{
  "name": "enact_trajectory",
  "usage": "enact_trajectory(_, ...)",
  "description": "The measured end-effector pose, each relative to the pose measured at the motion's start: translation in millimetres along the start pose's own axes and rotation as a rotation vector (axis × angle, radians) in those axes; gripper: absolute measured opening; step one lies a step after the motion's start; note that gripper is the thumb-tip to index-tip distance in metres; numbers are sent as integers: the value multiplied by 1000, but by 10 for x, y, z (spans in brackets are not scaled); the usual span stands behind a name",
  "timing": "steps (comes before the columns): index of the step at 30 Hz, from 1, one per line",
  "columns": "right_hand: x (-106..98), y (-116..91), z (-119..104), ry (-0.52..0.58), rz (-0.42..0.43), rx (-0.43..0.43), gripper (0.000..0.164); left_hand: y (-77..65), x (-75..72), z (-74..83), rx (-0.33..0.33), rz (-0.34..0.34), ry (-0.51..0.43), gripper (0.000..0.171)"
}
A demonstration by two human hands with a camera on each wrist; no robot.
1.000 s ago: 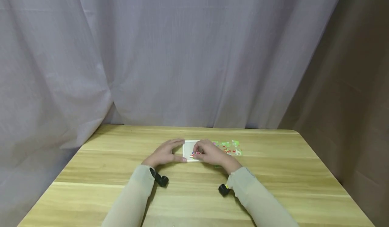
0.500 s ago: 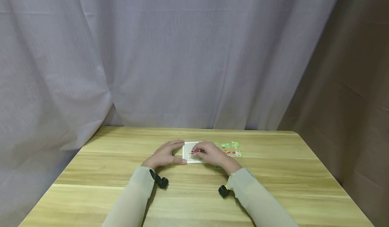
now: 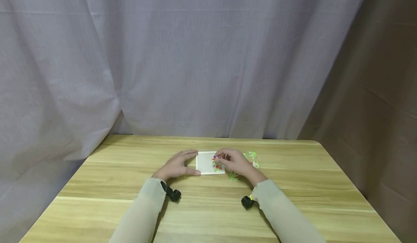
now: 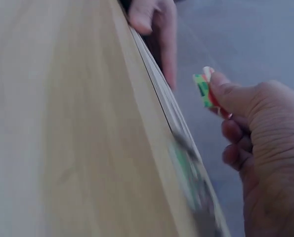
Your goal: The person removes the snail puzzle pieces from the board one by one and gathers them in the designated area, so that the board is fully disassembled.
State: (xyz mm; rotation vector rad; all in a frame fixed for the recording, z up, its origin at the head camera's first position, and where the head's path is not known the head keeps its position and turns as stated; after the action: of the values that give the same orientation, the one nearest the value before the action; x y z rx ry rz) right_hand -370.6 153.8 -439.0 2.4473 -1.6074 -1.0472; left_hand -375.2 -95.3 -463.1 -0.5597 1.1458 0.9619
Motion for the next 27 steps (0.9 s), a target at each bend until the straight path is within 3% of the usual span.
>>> enact_trajectory(5,-330,-206,150,51,128,53,15,-4,8,19,12,-7,-1,95)
enact_trajectory(12,-685,-491,272,5,167,79,21,-14,-5,-1,21,-6,-13,95)
enact_trajectory(20,-842,-790,335,-31,100,67,16,-23,-5,-12,24,-5,-24,94)
enact_trajectory(27,-830,-830,303,-23,13,5,12,-9,-25,0,24,-11,-25,94)
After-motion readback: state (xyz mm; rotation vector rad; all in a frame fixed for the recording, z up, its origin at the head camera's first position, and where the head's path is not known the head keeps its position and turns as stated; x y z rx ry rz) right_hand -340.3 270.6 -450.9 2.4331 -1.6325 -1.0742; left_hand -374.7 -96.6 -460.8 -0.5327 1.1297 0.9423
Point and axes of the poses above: each hand's wrist, its own y-axis towards the middle knuckle, its own x-axis out of the palm, z = x × y, the point moved 5 cm from there along y, towards the middle knuckle, and after that the axes turned 14 degrees about y, right-handed, at the moved point
